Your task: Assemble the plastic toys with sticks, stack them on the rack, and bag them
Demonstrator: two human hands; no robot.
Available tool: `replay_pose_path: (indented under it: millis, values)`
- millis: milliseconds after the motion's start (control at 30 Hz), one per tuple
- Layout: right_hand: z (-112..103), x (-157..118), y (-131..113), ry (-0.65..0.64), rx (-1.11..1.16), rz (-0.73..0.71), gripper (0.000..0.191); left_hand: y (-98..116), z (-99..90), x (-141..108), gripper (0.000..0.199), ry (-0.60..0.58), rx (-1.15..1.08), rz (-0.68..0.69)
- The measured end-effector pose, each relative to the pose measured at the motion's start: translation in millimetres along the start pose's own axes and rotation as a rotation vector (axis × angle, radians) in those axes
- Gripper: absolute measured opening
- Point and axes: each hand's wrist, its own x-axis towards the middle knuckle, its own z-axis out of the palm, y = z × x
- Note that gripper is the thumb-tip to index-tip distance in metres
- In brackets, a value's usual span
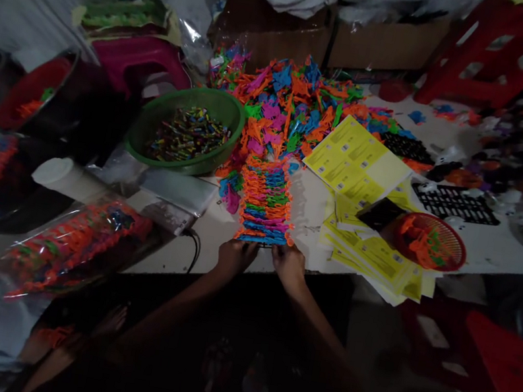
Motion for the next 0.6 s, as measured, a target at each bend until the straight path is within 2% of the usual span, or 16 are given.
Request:
replay_pose_path:
  millis: [133, 200, 300, 367, 433, 500, 533, 600]
  values:
    - [4.4, 1.6, -2.7, 0.011, -0.019, 0.031, 0.029, 6.0, 3.9, -1.6, 0.041, -0.002, -0.009, -0.037]
    - [3.2, -0.9, -4.6, 0.024, -0.047, 0.026, 0.030, 2.5, 1.0, -1.5, 0.040, -0.015, -0.011, -0.015]
    - [-3.5, -9.1, -2.5, 0.016, -0.094, 0.033, 0.030, -18.1, -15.9, 8.1, 0.030, -0.107, -0.051, 0.091]
    - [-10.0, -16.0, 3.6, -0.002, -0.128, 0.087, 0.030, -39.6, -35.6, 23.2, 0.025, -0.110, -0.062, 0.081]
    - [-16.8, -21.8, 11.9, -0.009, -0.159, 0.144, 0.031, -61.6, -56.8, 43.7, 0.031, 0.017, -0.023, -0.024]
    - [-22.8, -25.1, 19.6, -0.025, -0.165, 0.145, 0.031, -79.5, -72.1, 66.1, 0.040, 0.249, 0.097, -0.204]
    - [-25.3, -26.1, 22.7, -0.042, -0.154, 0.128, 0.030, -85.9, -76.0, 76.6, 0.048, 0.293, 0.169, -0.297]
    - [-28.8, -27.4, 27.6, -0.079, -0.107, 0.074, 0.028, -93.5, -77.0, 93.8, 0.056, 0.265, 0.286, -0.436]
